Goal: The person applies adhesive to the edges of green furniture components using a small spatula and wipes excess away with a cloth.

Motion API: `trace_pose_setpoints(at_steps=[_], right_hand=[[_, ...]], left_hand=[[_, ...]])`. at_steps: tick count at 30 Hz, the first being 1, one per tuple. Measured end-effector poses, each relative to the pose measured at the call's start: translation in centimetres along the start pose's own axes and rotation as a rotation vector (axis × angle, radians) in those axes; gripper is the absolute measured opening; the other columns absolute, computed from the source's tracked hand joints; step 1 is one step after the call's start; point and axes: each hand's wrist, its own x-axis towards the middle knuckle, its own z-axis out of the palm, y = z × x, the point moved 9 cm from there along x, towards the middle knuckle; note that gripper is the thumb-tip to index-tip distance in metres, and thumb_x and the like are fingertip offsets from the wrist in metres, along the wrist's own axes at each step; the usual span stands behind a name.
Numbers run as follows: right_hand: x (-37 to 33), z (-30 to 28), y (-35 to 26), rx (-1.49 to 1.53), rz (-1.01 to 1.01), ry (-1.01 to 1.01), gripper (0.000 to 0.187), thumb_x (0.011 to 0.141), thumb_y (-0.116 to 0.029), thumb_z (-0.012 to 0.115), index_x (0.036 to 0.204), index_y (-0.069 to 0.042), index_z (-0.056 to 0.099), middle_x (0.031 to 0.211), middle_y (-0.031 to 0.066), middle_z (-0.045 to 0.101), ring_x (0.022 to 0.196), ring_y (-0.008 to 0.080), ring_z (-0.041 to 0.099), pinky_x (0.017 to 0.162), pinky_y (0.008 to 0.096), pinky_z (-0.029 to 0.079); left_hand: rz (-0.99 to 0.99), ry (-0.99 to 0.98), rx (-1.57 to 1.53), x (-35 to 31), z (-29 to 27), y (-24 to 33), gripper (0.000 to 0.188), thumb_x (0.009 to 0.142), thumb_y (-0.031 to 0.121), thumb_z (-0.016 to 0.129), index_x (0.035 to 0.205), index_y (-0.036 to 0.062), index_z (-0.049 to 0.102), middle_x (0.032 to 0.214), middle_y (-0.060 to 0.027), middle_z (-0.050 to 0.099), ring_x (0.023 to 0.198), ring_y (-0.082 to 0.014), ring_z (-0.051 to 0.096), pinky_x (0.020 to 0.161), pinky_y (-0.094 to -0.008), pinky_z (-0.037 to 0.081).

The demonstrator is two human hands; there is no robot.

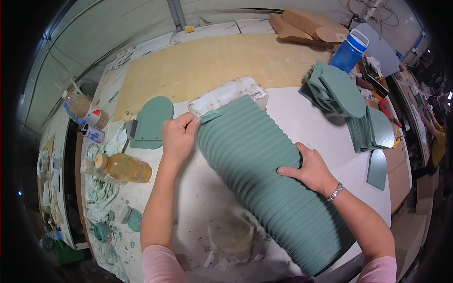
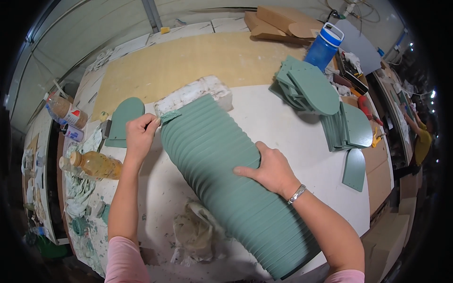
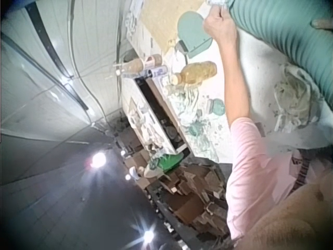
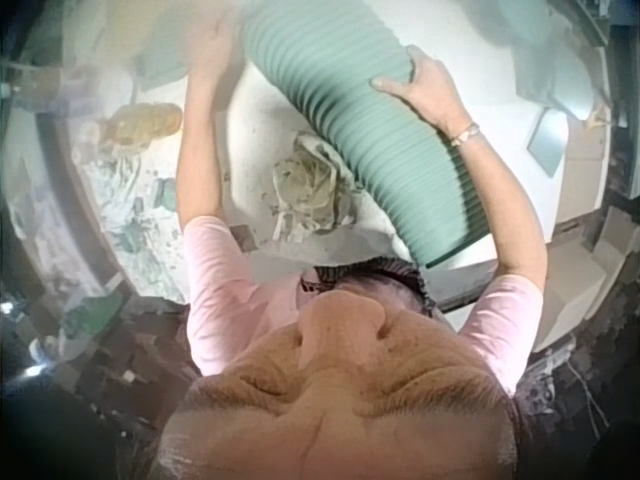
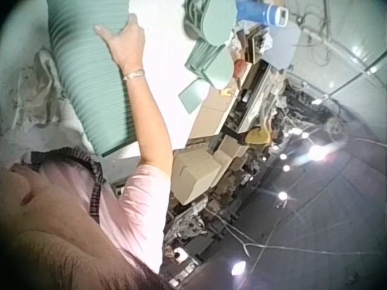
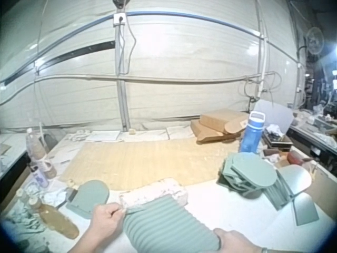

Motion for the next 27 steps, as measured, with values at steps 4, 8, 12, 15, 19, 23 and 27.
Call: trace_pose_setpoints(at_steps=[4, 8, 12, 15, 19, 23, 27], right_hand=[[0.0, 0.1, 0.1, 0.018, -0.024, 0.014, 0.07, 0.07, -0.052, 0.083, 0.099, 0.007, 0.06, 0.075, 0.0266, 0.067, 0.073, 0.0397, 0.068, 0.072, 0.0419, 0.054], [0.0, 0.3, 0.0, 0.009, -0.038, 0.015, 0.071, 0.069, -0.053, 0.083, 0.098, 0.007, 0.06, 0.074, 0.0261, 0.067, 0.072, 0.0393, 0.068, 0.071, 0.042, 0.055], [0.1, 0.3, 0.4, 0.014, -0.055, 0.037, 0.072, 0.069, -0.054, 0.084, 0.098, 0.007, 0.059, 0.073, 0.0261, 0.066, 0.071, 0.0395, 0.068, 0.07, 0.0423, 0.055], [0.1, 0.2, 0.4, 0.005, -0.036, 0.02, 0.072, 0.069, -0.055, 0.083, 0.098, 0.007, 0.06, 0.073, 0.0264, 0.066, 0.071, 0.0398, 0.067, 0.07, 0.0426, 0.054], [0.1, 0.3, 0.4, 0.008, -0.018, 0.006, 0.073, 0.069, -0.056, 0.083, 0.097, 0.007, 0.06, 0.073, 0.0266, 0.066, 0.071, 0.04, 0.068, 0.07, 0.0429, 0.054], [0.2, 0.2, 0.3, 0.017, -0.04, 0.019, 0.073, 0.069, -0.056, 0.083, 0.098, 0.007, 0.06, 0.075, 0.0268, 0.067, 0.073, 0.0403, 0.068, 0.071, 0.0431, 0.055], [0.1, 0.3, 0.4, 0.039, -0.039, 0.018, 0.072, 0.07, -0.055, 0.083, 0.099, 0.007, 0.06, 0.076, 0.0266, 0.067, 0.075, 0.0404, 0.069, 0.073, 0.0432, 0.055]], left_hand=[[0.03, -0.003, 0.046, -0.1, -0.1, -0.1, 0.015, 0.087, 0.012, 0.067, 0.078, -0.0005, 0.064, 0.06, -0.0128, 0.053, 0.053, -0.0219, 0.047, 0.053, -0.0336, 0.04], [0.039, 0.052, 0.15, 0.2, -0.5, 0.3, 0.015, 0.086, 0.015, 0.068, 0.077, 0.0029, 0.066, 0.061, -0.017, 0.056, 0.051, -0.0325, 0.051, 0.051, -0.0386, 0.04], [0.042, 0.03, 0.074, 0.4, -0.1, 0.2, 0.016, 0.086, 0.016, 0.068, 0.076, 0.0033, 0.066, 0.061, -0.017, 0.056, 0.052, -0.0336, 0.051, 0.051, -0.0395, 0.04], [0.054, -0.011, 0.114, 0.3, 0.3, 0.2, 0.016, 0.086, 0.016, 0.068, 0.077, 0.0028, 0.065, 0.061, -0.0174, 0.055, 0.052, -0.0336, 0.05, 0.052, -0.0396, 0.04], [0.062, 0.01, 0.077, 0.2, -0.2, 0.1, 0.015, 0.087, 0.01, 0.066, 0.08, -0.0029, 0.064, 0.059, -0.0138, 0.05, 0.052, -0.0177, 0.044, 0.052, -0.0317, 0.038], [0.085, -0.005, 0.102, -0.2, -0.9, 0.5, 0.014, 0.086, 0.014, 0.066, 0.078, 0.0023, 0.066, 0.062, -0.0169, 0.057, 0.052, -0.0316, 0.052, 0.051, -0.0383, 0.041], [0.087, 0.019, 0.12, -0.4, -1.1, 0.5, 0.014, 0.087, 0.014, 0.066, 0.078, 0.0026, 0.067, 0.062, -0.0166, 0.057, 0.052, -0.0315, 0.053, 0.051, -0.0378, 0.041]])
